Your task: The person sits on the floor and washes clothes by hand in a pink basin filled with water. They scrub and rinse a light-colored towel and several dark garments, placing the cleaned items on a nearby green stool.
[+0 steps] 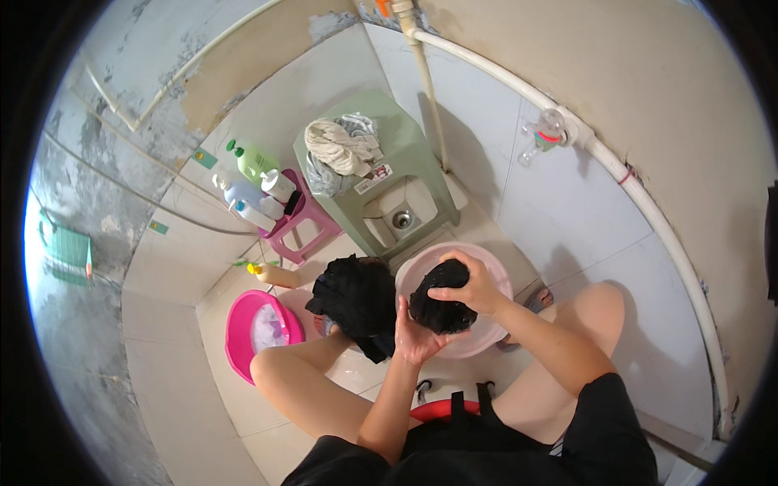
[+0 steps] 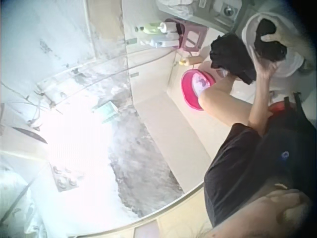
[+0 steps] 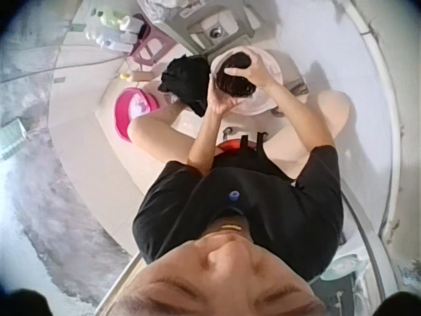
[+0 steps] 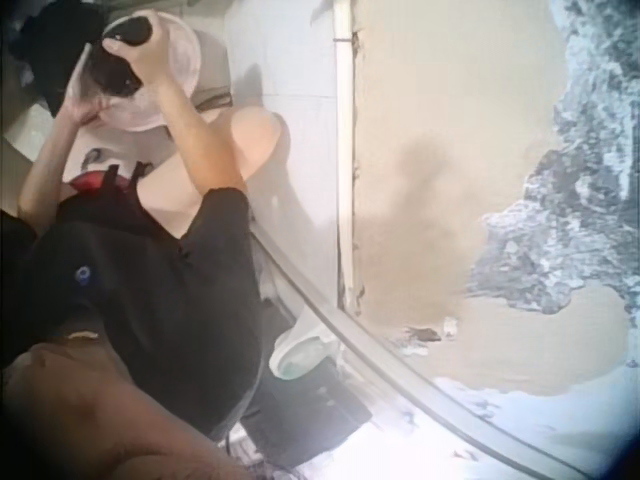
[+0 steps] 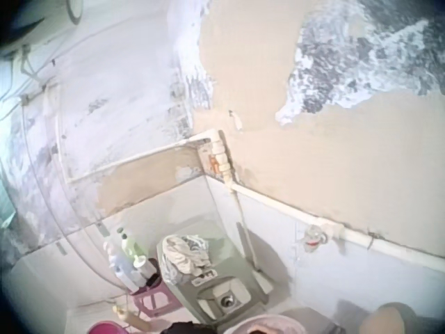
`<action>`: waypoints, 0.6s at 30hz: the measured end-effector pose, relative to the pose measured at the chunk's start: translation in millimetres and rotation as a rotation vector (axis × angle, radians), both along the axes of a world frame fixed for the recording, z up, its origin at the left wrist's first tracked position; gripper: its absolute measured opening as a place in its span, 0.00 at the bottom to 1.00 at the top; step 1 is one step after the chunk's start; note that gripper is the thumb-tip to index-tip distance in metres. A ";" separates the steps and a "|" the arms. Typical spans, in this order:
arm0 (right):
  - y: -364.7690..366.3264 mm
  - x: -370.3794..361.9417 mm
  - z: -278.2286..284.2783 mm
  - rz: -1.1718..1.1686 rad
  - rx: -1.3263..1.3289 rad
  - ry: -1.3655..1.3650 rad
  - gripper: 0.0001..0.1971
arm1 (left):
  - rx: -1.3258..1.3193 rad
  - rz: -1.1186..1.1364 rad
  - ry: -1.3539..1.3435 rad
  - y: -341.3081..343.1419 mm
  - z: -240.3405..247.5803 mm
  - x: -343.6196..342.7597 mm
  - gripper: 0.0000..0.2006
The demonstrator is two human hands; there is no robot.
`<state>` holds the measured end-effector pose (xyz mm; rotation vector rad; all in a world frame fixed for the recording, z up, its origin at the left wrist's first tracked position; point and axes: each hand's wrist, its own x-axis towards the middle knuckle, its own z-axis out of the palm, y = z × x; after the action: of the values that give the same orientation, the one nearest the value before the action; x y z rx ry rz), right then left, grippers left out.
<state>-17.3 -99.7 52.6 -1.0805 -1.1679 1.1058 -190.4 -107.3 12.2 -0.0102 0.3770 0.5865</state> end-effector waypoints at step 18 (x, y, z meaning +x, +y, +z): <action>20.1 -0.3 -14.3 0.494 -0.729 1.043 0.14 | 1.984 0.468 0.994 26.9 89.6 17.7 0.15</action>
<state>-17.6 -79.6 38.3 -0.5203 -0.1487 2.2172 -172.8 -80.3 101.8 2.2112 0.5986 1.1983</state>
